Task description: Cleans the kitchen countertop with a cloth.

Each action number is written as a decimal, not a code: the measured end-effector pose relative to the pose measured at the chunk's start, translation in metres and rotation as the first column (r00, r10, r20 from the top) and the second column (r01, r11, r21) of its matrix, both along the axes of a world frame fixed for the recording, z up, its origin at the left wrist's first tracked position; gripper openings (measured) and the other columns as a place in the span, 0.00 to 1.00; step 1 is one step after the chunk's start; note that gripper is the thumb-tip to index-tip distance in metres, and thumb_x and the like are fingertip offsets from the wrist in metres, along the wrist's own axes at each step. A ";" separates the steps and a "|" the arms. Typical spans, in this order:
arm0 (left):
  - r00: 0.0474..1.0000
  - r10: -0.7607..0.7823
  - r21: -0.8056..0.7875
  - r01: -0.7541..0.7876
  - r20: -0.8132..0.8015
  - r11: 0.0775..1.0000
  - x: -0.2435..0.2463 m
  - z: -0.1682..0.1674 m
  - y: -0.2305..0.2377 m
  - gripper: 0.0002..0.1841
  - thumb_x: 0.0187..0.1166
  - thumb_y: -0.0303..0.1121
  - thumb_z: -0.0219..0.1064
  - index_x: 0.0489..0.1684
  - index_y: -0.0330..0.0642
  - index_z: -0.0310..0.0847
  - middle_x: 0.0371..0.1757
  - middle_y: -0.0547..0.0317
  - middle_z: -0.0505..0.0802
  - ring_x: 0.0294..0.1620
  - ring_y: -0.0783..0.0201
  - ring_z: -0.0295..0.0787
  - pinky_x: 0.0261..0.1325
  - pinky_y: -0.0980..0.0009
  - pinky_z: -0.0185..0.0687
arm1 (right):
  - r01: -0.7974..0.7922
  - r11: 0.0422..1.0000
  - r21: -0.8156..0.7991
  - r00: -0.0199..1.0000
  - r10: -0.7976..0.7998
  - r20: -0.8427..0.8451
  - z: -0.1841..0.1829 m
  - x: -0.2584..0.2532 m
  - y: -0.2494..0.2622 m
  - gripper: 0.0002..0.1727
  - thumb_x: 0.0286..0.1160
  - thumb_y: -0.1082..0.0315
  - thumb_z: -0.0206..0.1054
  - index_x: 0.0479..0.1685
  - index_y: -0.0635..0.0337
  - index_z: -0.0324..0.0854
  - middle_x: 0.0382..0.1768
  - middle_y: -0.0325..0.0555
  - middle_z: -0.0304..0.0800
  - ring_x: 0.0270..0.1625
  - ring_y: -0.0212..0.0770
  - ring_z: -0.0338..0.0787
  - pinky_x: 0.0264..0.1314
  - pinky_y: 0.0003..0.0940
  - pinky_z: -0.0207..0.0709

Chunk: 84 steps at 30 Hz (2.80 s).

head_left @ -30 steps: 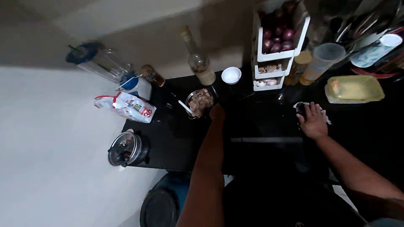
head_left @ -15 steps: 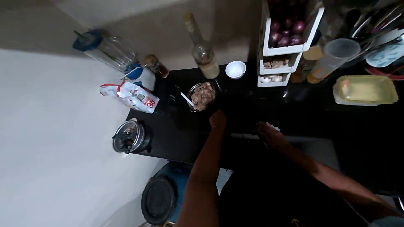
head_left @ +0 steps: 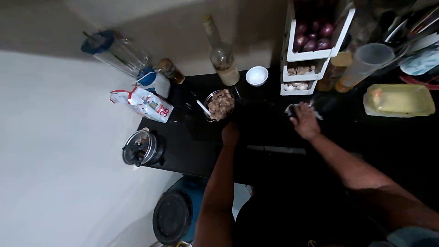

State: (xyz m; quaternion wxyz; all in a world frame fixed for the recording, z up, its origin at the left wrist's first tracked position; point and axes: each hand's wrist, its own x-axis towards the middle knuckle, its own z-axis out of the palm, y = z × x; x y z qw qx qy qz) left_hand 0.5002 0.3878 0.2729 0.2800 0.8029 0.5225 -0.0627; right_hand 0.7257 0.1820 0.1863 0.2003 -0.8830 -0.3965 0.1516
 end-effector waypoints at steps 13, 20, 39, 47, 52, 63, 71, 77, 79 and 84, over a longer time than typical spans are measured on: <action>0.999 -0.040 -0.002 0.040 -0.015 0.999 0.005 -0.015 0.016 0.20 0.95 0.37 0.49 0.70 0.35 0.81 0.65 0.34 0.89 0.70 0.38 0.85 0.74 0.40 0.76 | 0.295 0.860 0.416 0.956 -0.261 -0.137 0.017 0.003 -0.112 0.24 0.93 0.64 0.52 0.80 0.70 0.74 0.79 0.65 0.78 0.78 0.62 0.81 0.81 0.56 0.73; 0.995 0.082 0.031 -0.084 0.062 0.996 0.003 -0.028 0.019 0.21 0.92 0.41 0.56 0.72 0.36 0.80 0.65 0.34 0.89 0.70 0.38 0.85 0.75 0.40 0.75 | 0.290 0.957 0.030 0.957 -0.290 0.002 0.003 0.010 -0.124 0.31 0.95 0.59 0.49 0.89 0.69 0.60 0.92 0.68 0.53 0.96 0.66 0.48 0.96 0.64 0.37; 0.331 0.813 -0.702 -0.412 0.479 0.581 0.006 -0.026 0.054 0.33 0.87 0.35 0.65 0.87 0.39 0.52 0.56 0.32 0.86 0.39 0.48 0.92 0.42 0.55 0.92 | 0.255 0.859 0.444 0.952 -0.144 -0.269 0.001 -0.055 -0.108 0.27 0.92 0.61 0.49 0.75 0.75 0.77 0.75 0.68 0.81 0.82 0.60 0.78 0.90 0.52 0.62; 0.199 0.847 -0.696 -0.494 0.494 0.522 0.029 -0.038 0.065 0.43 0.79 0.27 0.72 0.91 0.41 0.44 0.69 0.26 0.81 0.48 0.39 0.93 0.44 0.48 0.93 | 0.090 0.887 0.452 0.996 -0.089 -0.025 -0.017 -0.057 -0.106 0.29 0.91 0.59 0.46 0.75 0.72 0.78 0.78 0.63 0.80 0.85 0.63 0.74 0.94 0.58 0.52; 0.148 0.841 -0.725 -0.444 0.520 0.526 0.013 -0.034 0.064 0.31 0.79 0.17 0.59 0.85 0.35 0.57 0.70 0.29 0.80 0.53 0.39 0.90 0.49 0.48 0.91 | 0.082 0.880 0.467 0.996 -0.087 -0.011 -0.018 -0.056 -0.106 0.28 0.92 0.59 0.46 0.75 0.72 0.79 0.78 0.63 0.80 0.85 0.64 0.74 0.93 0.59 0.54; 0.452 0.695 -0.666 -0.254 0.559 0.701 -0.002 0.018 -0.005 0.27 0.87 0.24 0.59 0.85 0.40 0.58 0.54 0.36 0.88 0.38 0.49 0.94 0.41 0.55 0.93 | 0.055 0.885 0.462 0.997 -0.070 0.016 -0.021 -0.054 -0.104 0.27 0.92 0.61 0.47 0.74 0.73 0.79 0.77 0.64 0.81 0.85 0.65 0.74 0.93 0.60 0.53; 0.511 0.690 -0.712 -0.197 0.513 0.674 0.028 -0.004 -0.043 0.28 0.84 0.21 0.61 0.85 0.37 0.61 0.57 0.34 0.88 0.39 0.50 0.94 0.41 0.58 0.93 | 0.160 0.874 0.458 0.987 -0.145 -0.069 -0.008 -0.043 -0.114 0.26 0.92 0.63 0.49 0.78 0.72 0.76 0.78 0.65 0.79 0.83 0.66 0.75 0.91 0.58 0.60; 0.547 0.677 -0.682 -0.240 0.493 0.691 0.031 -0.010 -0.039 0.33 0.88 0.26 0.61 0.92 0.45 0.51 0.60 0.31 0.86 0.39 0.48 0.94 0.41 0.56 0.94 | 0.400 0.875 0.271 0.911 -0.411 -0.017 0.000 0.027 -0.106 0.32 0.94 0.57 0.51 0.87 0.72 0.63 0.88 0.71 0.60 0.92 0.69 0.57 0.95 0.62 0.45; 0.541 0.681 -0.671 -0.261 0.493 0.694 0.033 -0.009 -0.033 0.32 0.89 0.27 0.60 0.93 0.45 0.51 0.59 0.30 0.87 0.37 0.48 0.94 0.40 0.57 0.94 | 0.303 0.947 0.109 0.952 -0.306 0.006 0.001 0.019 -0.080 0.35 0.91 0.54 0.57 0.90 0.68 0.60 0.91 0.72 0.52 0.95 0.70 0.47 0.96 0.66 0.31; 0.516 0.687 -0.646 -0.296 0.512 0.703 0.037 -0.012 -0.013 0.29 0.90 0.27 0.58 0.90 0.44 0.55 0.56 0.32 0.88 0.37 0.48 0.94 0.40 0.56 0.93 | -0.295 0.947 0.128 0.947 0.308 -0.095 -0.004 -0.092 -0.010 0.32 0.90 0.59 0.56 0.91 0.60 0.62 0.92 0.58 0.58 0.96 0.58 0.52 0.97 0.58 0.39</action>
